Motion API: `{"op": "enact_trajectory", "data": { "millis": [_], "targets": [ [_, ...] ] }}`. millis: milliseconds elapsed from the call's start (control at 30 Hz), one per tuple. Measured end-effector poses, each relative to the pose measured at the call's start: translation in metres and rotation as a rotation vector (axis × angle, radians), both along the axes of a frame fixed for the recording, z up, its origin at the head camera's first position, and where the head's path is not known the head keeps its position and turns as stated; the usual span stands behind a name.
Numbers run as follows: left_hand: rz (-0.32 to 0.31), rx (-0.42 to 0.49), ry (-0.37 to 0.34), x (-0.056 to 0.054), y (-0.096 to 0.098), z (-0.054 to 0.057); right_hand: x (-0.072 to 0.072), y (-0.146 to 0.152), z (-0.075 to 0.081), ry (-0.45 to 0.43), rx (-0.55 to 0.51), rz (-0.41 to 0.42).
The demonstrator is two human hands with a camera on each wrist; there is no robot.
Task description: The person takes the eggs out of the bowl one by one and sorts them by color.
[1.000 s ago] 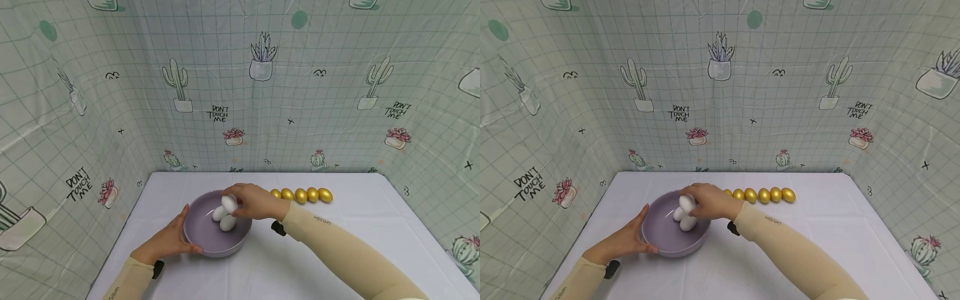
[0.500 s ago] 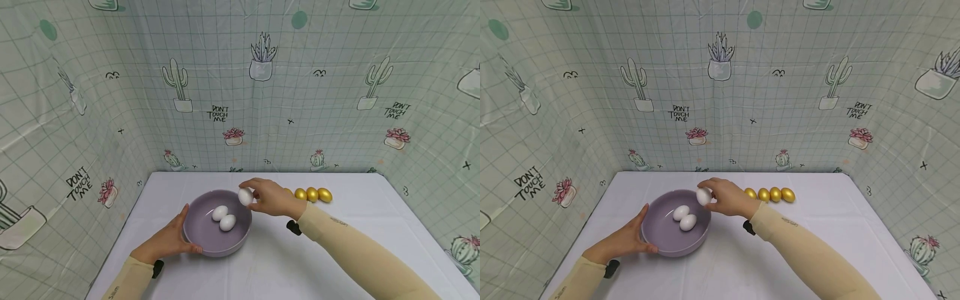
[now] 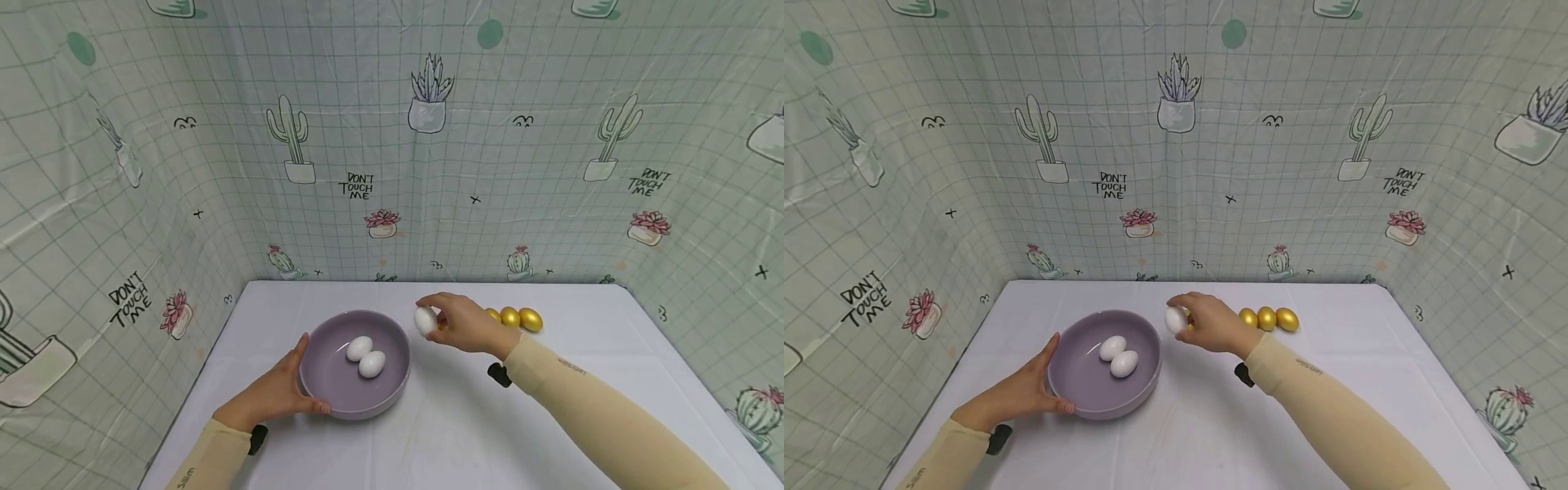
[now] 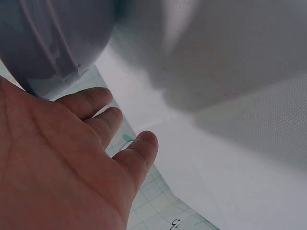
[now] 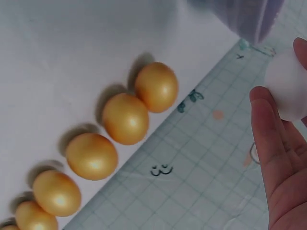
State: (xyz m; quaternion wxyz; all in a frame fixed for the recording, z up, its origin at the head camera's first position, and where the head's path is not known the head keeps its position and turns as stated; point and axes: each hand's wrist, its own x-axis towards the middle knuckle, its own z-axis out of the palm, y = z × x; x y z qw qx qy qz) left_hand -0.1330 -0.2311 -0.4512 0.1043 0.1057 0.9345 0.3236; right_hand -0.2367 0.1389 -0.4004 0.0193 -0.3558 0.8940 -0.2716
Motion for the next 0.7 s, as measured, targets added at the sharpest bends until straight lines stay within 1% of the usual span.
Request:
{"op": "enact_trajectory", "data": {
  "millis": [167,367,467,600,700],
  "targets": [
    [0.004,0.005,-0.007,0.000,0.001,0.002,-0.001,0.008,-0.013,-0.013,0.021,-0.024],
    [0.011,0.007,-0.022,0.000,0.001,0.002,-0.003,0.012,-0.027,-0.037,0.072,-0.038],
    [0.012,0.010,-0.029,0.000,0.000,0.001,-0.005,0.015,-0.034,-0.023,0.095,-0.033],
    [0.014,0.010,-0.033,0.000,0.000,0.000,-0.007,0.017,-0.044,0.026,0.140,-0.043],
    [0.016,0.007,-0.031,0.000,0.000,0.000,-0.008,0.019,-0.049,0.034,0.170,-0.052]
  ]
}}
